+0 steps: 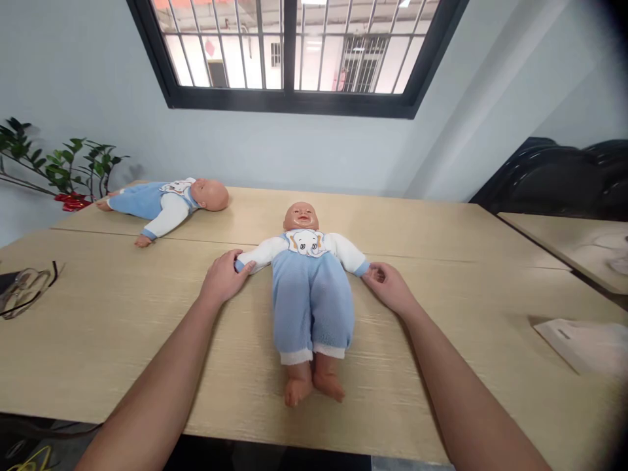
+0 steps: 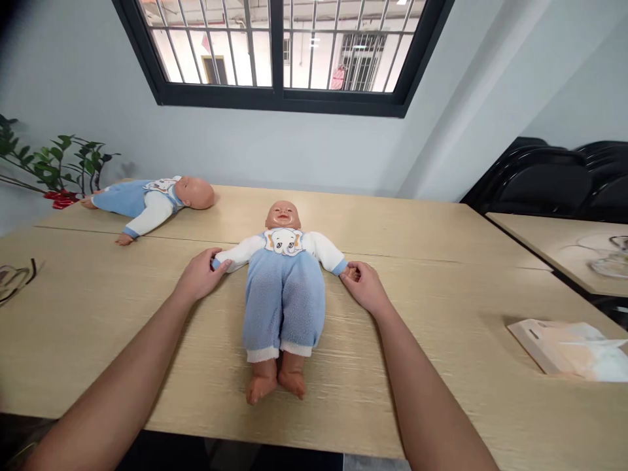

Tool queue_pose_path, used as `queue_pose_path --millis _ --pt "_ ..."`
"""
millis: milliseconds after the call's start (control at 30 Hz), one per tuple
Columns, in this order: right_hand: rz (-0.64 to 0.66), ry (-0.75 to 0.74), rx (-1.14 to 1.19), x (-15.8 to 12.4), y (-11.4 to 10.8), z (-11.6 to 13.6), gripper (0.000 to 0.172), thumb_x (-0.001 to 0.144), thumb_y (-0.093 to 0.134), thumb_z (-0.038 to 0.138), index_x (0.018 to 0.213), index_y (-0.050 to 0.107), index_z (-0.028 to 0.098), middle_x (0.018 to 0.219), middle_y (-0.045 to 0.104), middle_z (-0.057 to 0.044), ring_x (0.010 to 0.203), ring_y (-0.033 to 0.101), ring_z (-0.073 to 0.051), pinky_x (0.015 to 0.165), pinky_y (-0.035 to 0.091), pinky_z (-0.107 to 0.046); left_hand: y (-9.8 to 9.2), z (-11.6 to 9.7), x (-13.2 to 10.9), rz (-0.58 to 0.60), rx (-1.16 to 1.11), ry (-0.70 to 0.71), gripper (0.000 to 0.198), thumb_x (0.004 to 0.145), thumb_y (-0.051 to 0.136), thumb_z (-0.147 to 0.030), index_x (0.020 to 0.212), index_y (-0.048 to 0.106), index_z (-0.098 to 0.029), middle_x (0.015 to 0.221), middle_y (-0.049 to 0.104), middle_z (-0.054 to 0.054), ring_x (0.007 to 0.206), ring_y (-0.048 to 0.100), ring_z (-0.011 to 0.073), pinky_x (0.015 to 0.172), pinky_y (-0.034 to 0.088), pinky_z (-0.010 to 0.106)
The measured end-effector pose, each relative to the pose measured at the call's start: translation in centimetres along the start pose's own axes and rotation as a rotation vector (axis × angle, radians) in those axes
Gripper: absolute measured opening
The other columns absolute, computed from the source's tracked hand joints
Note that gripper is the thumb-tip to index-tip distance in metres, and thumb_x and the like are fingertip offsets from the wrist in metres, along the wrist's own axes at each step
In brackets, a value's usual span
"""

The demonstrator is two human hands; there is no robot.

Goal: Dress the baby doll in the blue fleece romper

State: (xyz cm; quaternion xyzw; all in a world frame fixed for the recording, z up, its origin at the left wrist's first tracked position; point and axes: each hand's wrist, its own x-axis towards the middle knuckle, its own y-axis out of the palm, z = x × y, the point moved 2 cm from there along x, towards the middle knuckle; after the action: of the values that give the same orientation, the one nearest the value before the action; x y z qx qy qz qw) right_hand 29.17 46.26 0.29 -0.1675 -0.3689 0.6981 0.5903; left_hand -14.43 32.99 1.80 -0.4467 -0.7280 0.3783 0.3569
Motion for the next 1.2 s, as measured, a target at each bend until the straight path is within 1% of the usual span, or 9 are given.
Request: queue_pose_path --millis 300,467,533,633,733,867,1000,1100,1200 --pt "-0.045 -0.010 0.056 0.4 0.3 -1.0 0.052 0.090 0.057 0.058 0.120 0.058 0.017 0.111 0.071 -0.013 0.098 0.067 -0.026 0.092 0.056 -0.044 0.6 -1.1 0.6 0.021 -0.098 0.065 0.049 0.099 0.044 -0.053 0.133 0.063 -0.024 0.140 0.068 0.009 0.125 0.064 0.0300 0.106 0.049 0.041" --pt "-0.169 0.016 -0.006 1.1 0.5 -0.8 0.058 0.098 0.037 0.056 0.133 0.055 0.014 0.131 0.064 -0.020 0.122 0.061 -0.031 0.112 0.045 -0.054 -0.1 -3.3 0.2 -0.259 -0.036 0.124 0.054 0.101 0.040 -0.050 0.140 0.058 -0.017 0.147 0.062 0.014 0.143 0.050 0.0319 0.126 0.031 0.049" --pt "-0.231 -0.038 -0.056 0.8 0.6 1.2 0.060 0.098 0.037 0.056 0.135 0.056 0.013 0.139 0.059 -0.022 0.134 0.052 -0.035 0.119 0.036 -0.059 0.0 -5.5 -0.4 -0.309 -0.101 0.222 0.056 0.102 0.038 -0.049 0.145 0.052 -0.017 0.154 0.056 0.012 0.149 0.044 0.0285 0.131 0.023 0.049" --pt "-0.244 -0.264 -0.067 -1.0 1.5 6.4 0.057 0.102 0.038 0.054 0.141 0.055 0.016 0.149 0.054 -0.018 0.143 0.045 -0.033 0.124 0.031 -0.057 1.1 -9.2 -1.6 -0.198 -0.203 0.384 0.056 0.102 0.040 -0.051 0.150 0.047 -0.021 0.160 0.049 0.009 0.153 0.040 0.0249 0.133 0.021 0.048" --pt "-0.009 -0.433 -0.057 -3.4 3.3 11.3 0.052 0.103 0.046 0.052 0.147 0.052 0.024 0.160 0.045 -0.012 0.151 0.038 -0.029 0.127 0.031 -0.053 2.8 -11.0 -2.9 -0.063 -0.265 0.403 0.064 0.099 0.048 -0.053 0.154 0.041 -0.020 0.167 0.038 0.013 0.158 0.030 0.0280 0.133 0.021 0.052" --pt "0.238 -0.461 -0.067 -5.4 4.1 12.8 0.058 0.099 0.057 0.051 0.151 0.051 0.026 0.167 0.036 -0.009 0.156 0.031 -0.031 0.128 0.029 -0.057 3.6 -9.6 -3.6 0.084 -0.353 0.366 0.075 0.094 0.058 -0.054 0.156 0.038 -0.019 0.170 0.031 0.016 0.160 0.026 0.0304 0.131 0.028 0.051" --pt "0.322 -0.423 0.021 -5.5 2.2 11.4 0.046 0.103 0.047 0.053 0.137 0.064 0.026 0.147 0.060 -0.009 0.140 0.054 -0.029 0.120 0.041 -0.053 2.8 -7.4 -3.5 0.156 -0.335 0.398 0.074 0.090 0.064 -0.054 0.154 0.043 -0.023 0.167 0.038 0.013 0.156 0.034 0.0304 0.129 0.032 0.049" --pt "0.265 -0.418 0.062 -4.7 1.2 11.2 0.044 0.106 0.038 0.050 0.124 0.070 0.026 0.129 0.071 -0.009 0.123 0.064 -0.027 0.111 0.047 -0.049 2.3 -7.1 -3.3 0.086 -0.318 0.458 0.063 0.094 0.058 -0.053 0.148 0.049 -0.024 0.163 0.045 0.011 0.152 0.040 0.0288 0.129 0.033 0.048" --pt "0.139 -0.458 0.031 -2.3 1.7 11.9 0.045 0.106 0.038 0.050 0.126 0.068 0.023 0.131 0.069 -0.010 0.125 0.061 -0.027 0.113 0.044 -0.047 1.7 -8.0 -1.7 -0.094 -0.335 0.474 0.051 0.101 0.044 -0.049 0.143 0.054 -0.020 0.157 0.052 0.011 0.148 0.045 0.0249 0.127 0.034 0.044"
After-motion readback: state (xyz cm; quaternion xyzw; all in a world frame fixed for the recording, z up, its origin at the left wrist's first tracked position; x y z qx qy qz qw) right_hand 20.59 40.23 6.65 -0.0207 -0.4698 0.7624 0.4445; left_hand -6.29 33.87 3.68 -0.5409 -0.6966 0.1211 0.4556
